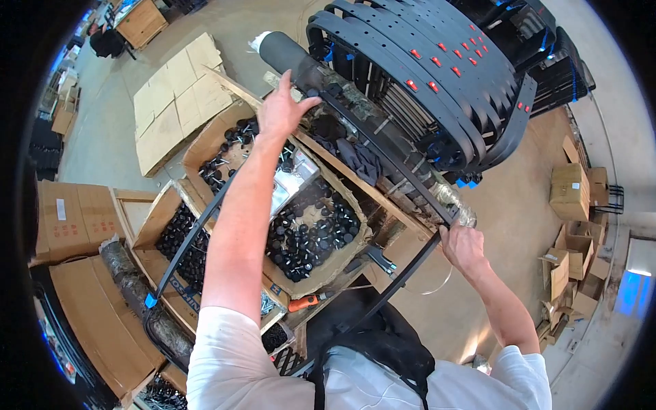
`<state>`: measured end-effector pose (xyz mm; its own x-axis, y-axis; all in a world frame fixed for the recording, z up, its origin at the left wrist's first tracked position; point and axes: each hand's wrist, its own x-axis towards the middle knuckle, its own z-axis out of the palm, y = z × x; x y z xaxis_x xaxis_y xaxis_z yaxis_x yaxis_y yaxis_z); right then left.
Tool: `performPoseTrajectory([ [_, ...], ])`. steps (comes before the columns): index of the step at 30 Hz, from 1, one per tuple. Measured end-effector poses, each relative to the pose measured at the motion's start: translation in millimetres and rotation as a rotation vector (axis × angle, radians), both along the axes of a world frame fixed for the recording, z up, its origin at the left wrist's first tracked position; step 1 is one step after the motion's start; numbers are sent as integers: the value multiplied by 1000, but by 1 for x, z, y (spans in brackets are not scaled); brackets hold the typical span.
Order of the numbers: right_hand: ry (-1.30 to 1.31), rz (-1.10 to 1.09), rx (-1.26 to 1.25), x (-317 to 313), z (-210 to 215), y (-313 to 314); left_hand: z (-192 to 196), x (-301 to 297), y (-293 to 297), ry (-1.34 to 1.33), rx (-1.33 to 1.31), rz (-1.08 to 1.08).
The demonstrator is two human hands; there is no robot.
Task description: Assembling components into a plastic housing using tools and electrical wiring in a factory setting.
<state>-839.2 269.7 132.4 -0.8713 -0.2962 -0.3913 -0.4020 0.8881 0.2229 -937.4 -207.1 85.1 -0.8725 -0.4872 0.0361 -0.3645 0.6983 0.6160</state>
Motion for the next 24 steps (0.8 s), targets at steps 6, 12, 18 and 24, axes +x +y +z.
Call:
performPoseTrajectory([
  [6, -45, -7, -48, 2, 4, -30, -24, 47, -139, 215, -192, 525],
  [12, -11, 25, -1, 3, 0, -6, 0, -12, 6, 261, -361, -60],
  [18, -3, 18, -47, 2, 6, -13, -17, 33, -113, -9, -298, 490],
  [24, -49, -6, -29, -3, 8, -9, 14, -2, -37, -104, -260, -60],
])
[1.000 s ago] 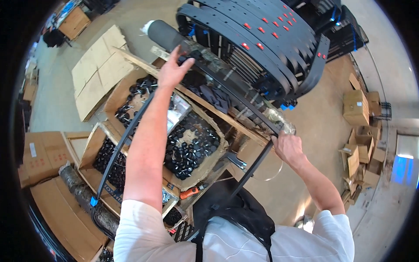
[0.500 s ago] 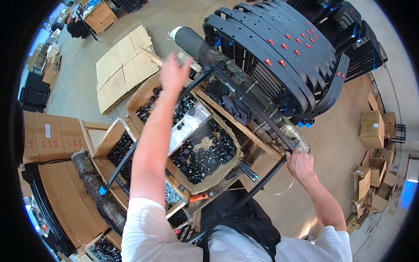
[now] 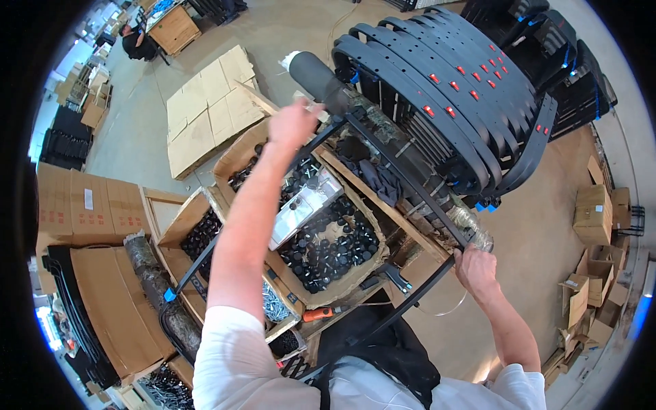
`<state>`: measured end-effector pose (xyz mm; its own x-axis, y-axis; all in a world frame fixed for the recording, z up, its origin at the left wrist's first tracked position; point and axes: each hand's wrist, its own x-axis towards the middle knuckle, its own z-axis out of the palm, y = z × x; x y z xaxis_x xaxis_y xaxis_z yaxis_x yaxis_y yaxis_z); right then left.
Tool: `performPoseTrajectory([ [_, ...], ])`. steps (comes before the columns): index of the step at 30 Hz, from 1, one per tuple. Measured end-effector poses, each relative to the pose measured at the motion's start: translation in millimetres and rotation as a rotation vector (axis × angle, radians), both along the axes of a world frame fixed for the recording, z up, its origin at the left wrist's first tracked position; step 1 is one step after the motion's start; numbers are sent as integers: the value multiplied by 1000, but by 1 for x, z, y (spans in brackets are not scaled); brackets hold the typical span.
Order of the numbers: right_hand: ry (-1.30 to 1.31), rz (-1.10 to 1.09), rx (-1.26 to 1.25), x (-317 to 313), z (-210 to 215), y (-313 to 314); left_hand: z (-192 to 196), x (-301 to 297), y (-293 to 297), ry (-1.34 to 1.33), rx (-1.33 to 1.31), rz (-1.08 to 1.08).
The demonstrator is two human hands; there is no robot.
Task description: Assembling components into a plastic housing using tools and electrical wiring in a factory setting.
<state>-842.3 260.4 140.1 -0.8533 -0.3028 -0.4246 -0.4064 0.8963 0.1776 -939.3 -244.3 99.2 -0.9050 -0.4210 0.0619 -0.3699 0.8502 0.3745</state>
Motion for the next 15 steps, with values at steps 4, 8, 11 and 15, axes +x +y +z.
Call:
performPoseTrajectory([
  [4, 60, 39, -8, 1, -4, 4, -2, -32, 54, -114, -8, -185],
  [8, 67, 98, -19, 3, -13, 6, -30, -34, 35, 98, -201, -349],
  [11, 65, 63, -12, 4, -16, 6, -24, -25, 28, 86, -224, -431],
  [15, 87, 54, -31, 2, -13, 15, -24, -12, 3, 101, 105, -276],
])
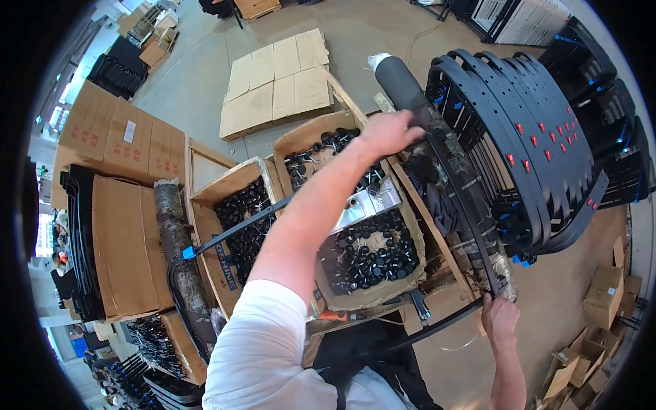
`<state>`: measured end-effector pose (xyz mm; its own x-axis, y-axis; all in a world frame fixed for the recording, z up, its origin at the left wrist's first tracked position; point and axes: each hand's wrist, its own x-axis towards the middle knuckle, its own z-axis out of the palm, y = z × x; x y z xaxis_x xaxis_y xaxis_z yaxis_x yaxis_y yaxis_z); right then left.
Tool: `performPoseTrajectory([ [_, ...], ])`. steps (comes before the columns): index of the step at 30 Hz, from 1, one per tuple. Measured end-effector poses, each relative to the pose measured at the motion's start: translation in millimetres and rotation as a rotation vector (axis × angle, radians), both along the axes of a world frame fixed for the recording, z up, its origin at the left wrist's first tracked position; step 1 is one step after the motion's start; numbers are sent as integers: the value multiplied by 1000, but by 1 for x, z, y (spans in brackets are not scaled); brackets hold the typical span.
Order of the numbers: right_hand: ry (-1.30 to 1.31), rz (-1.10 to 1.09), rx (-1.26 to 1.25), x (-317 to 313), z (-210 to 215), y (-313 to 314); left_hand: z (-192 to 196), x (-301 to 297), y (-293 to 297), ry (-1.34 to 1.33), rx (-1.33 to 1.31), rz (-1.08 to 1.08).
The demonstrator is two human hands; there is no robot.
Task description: Assembling components into a plastic housing using tools and electrical wiring in a factory setting.
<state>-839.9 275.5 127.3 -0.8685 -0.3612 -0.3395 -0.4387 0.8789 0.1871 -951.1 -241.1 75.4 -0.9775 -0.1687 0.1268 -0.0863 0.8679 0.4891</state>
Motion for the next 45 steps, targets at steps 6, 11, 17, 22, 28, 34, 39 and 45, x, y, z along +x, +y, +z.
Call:
performPoseTrajectory([
  [6, 6, -18, -10, 2, -3, -10, -78, 92, -155, -129, -244, 303],
  [11, -14, -44, -5, 1, 6, -23, -120, 97, -171, -457, -232, 196],
  [17, -16, -43, -26, -1, 9, -26, -132, 80, -155, -535, -370, 183],
  [22, -65, -52, 7, -5, 5, -18, -133, 77, -144, -416, -389, 176],
  [28, -61, -65, -19, -2, 3, -19, -132, 88, -150, -458, -468, 147],
  [34, -57, -52, -86, -4, 2, -11, -82, 110, -155, -272, -68, 370],
  [39, -109, 79, -23, -23, 45, -35, -2, 175, -128, 115, 737, 502],
  [45, -372, 60, -988, -2, 69, -156, 54, 310, 37, 63, 1218, 448],
])
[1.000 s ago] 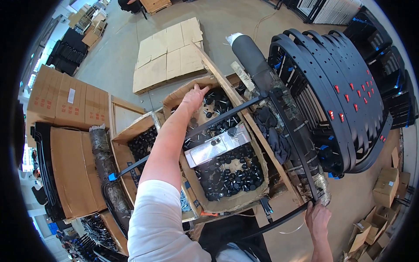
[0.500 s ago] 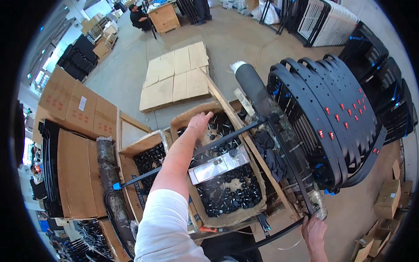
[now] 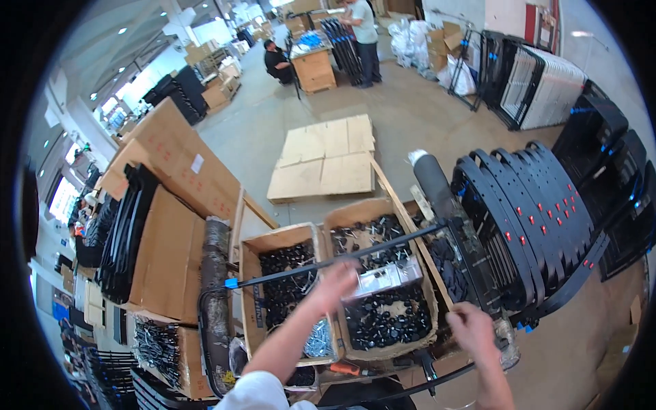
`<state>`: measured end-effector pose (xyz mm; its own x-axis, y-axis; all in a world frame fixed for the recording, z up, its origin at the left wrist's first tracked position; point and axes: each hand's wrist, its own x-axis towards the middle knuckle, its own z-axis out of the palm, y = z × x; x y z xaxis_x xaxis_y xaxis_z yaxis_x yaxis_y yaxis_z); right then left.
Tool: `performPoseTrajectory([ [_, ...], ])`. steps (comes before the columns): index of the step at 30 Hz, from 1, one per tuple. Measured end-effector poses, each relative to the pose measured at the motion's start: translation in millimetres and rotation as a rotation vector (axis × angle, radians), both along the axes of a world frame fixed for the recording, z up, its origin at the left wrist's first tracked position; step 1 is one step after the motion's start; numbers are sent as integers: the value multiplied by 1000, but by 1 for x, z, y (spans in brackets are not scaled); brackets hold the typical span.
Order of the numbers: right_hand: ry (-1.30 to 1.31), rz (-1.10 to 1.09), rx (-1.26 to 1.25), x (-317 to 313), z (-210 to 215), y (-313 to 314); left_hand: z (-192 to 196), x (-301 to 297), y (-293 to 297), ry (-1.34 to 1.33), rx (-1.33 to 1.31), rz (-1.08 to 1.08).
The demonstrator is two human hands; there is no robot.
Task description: Assembling components into a plastic housing using tools and electrical wiring in a factory setting.
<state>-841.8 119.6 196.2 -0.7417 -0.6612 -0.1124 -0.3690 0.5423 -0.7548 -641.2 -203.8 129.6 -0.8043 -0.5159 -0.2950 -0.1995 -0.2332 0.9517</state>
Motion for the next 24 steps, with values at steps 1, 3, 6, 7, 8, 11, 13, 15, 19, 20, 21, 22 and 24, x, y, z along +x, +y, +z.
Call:
performPoseTrajectory([
  [1, -106, 46, -72, 15, -3, -19, 14, 17, 30, -135, 90, -105],
  [3, -325, 180, -39, 57, -8, -53, -6, 58, 94, -123, 110, -117],
  [6, -364, 491, 128, 114, -38, -66, -43, 108, 159, -1, -193, -175],
  [7, -366, 573, 233, 133, -40, -64, -34, 123, 174, 5, -254, -182],
  [8, -421, 599, 265, 153, -45, -59, -36, 141, 185, 17, -414, -137],
  [11, -313, 640, 142, 196, -69, -36, -20, 188, 204, 0, -358, -84],
  [13, -549, 370, 116, 223, -61, -25, -19, 221, 212, -62, -126, 41],
  [15, -680, 285, -27, 233, -77, -14, -63, 257, 200, -30, -115, 46],
  [19, -701, 144, -94, 247, -55, 36, -61, 320, 203, 76, 58, 107],
  [20, -736, 94, -90, 246, -56, 54, -47, 324, 206, 68, 178, 98],
  [21, -799, 45, -101, 249, -52, 67, -35, 331, 211, 54, 285, 107],
  [22, -792, 23, -129, 253, -52, 77, -39, 335, 213, 43, 241, 67],
  [24, -785, -12, -160, 266, -47, 92, -41, 338, 224, 19, 39, 12],
])
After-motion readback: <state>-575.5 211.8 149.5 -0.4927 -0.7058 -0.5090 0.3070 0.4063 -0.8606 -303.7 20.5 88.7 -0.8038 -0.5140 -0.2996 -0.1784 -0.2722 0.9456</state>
